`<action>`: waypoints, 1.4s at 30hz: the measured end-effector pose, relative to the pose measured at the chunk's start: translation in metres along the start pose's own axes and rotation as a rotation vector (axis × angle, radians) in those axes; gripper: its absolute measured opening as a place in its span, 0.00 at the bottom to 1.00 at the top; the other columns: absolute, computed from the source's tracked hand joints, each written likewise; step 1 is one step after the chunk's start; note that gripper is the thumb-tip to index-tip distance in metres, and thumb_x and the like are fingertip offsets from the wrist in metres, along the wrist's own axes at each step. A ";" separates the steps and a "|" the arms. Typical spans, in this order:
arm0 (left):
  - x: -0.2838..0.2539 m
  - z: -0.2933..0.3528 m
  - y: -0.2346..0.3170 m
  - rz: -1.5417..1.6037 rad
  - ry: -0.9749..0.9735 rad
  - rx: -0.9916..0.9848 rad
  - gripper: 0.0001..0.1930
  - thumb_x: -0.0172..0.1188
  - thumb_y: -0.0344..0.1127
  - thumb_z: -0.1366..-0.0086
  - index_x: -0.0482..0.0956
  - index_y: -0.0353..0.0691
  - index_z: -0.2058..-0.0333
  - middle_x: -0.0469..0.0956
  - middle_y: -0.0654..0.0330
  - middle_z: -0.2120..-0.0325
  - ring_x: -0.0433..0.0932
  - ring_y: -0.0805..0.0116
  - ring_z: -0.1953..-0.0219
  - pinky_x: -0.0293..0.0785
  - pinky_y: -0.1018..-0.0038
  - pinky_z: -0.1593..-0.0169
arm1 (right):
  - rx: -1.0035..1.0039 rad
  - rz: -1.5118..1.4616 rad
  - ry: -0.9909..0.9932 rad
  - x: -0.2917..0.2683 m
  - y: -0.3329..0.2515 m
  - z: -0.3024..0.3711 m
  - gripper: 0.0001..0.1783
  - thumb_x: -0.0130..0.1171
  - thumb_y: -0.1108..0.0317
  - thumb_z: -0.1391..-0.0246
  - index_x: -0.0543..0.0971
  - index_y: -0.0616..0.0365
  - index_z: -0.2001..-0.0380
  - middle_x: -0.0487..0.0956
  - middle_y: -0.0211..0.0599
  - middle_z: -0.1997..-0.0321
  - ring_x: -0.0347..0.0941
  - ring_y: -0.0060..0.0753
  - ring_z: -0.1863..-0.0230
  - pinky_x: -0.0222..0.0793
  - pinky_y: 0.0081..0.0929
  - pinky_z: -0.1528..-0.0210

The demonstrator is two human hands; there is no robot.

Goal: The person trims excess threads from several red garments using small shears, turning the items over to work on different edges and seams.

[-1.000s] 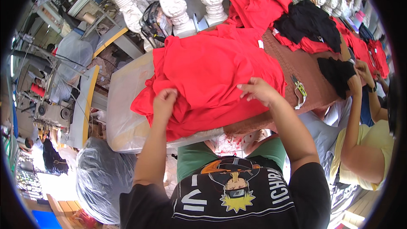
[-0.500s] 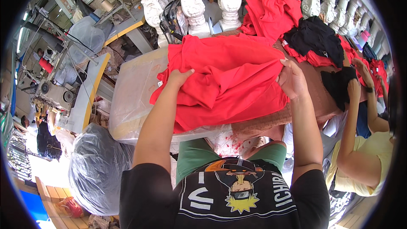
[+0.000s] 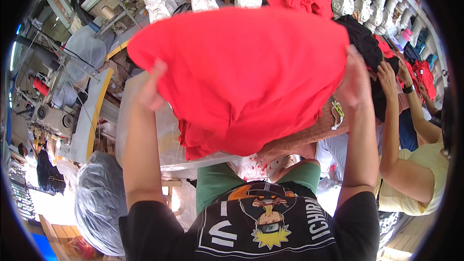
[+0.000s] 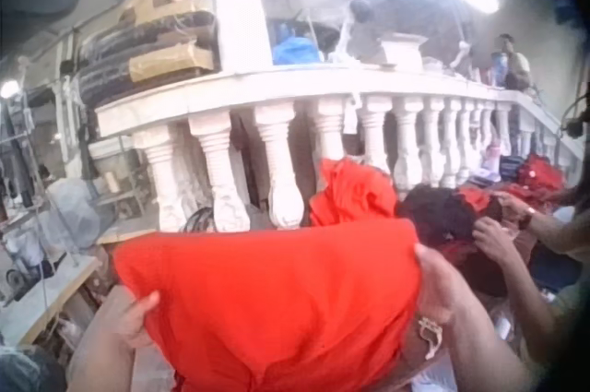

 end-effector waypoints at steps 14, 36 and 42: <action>-0.066 -0.063 0.116 -0.270 0.314 0.045 0.21 0.59 0.39 0.34 0.72 0.32 0.48 0.76 0.52 0.50 0.75 0.63 0.46 0.71 0.63 0.42 | 0.079 0.660 -0.080 0.003 -0.053 -0.098 0.21 0.55 0.60 0.39 0.73 0.62 0.48 0.78 0.36 0.50 0.72 0.27 0.47 0.63 0.30 0.39; -0.108 0.072 -0.063 -0.608 0.110 -0.256 0.18 0.61 0.37 0.35 0.76 0.36 0.49 0.79 0.62 0.57 0.77 0.75 0.56 0.72 0.74 0.50 | 0.359 0.907 -0.122 -0.119 0.045 -0.014 0.14 0.62 0.57 0.44 0.77 0.57 0.66 0.82 0.37 0.74 0.72 0.19 0.83 0.64 0.15 0.80; -0.090 0.061 0.110 -0.120 0.254 0.430 0.22 0.58 0.32 0.34 0.68 0.37 0.42 0.75 0.56 0.50 0.75 0.66 0.48 0.70 0.70 0.44 | -0.146 0.609 -0.233 -0.045 -0.106 -0.052 0.20 0.57 0.54 0.41 0.75 0.56 0.53 0.79 0.31 0.62 0.75 0.22 0.63 0.67 0.18 0.63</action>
Point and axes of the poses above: each hand's wrist, its own z-axis away from the middle knuckle, its own x-axis out of the palm, y = z × x, the point moved 7 cm from there along -z, towards the middle knuckle
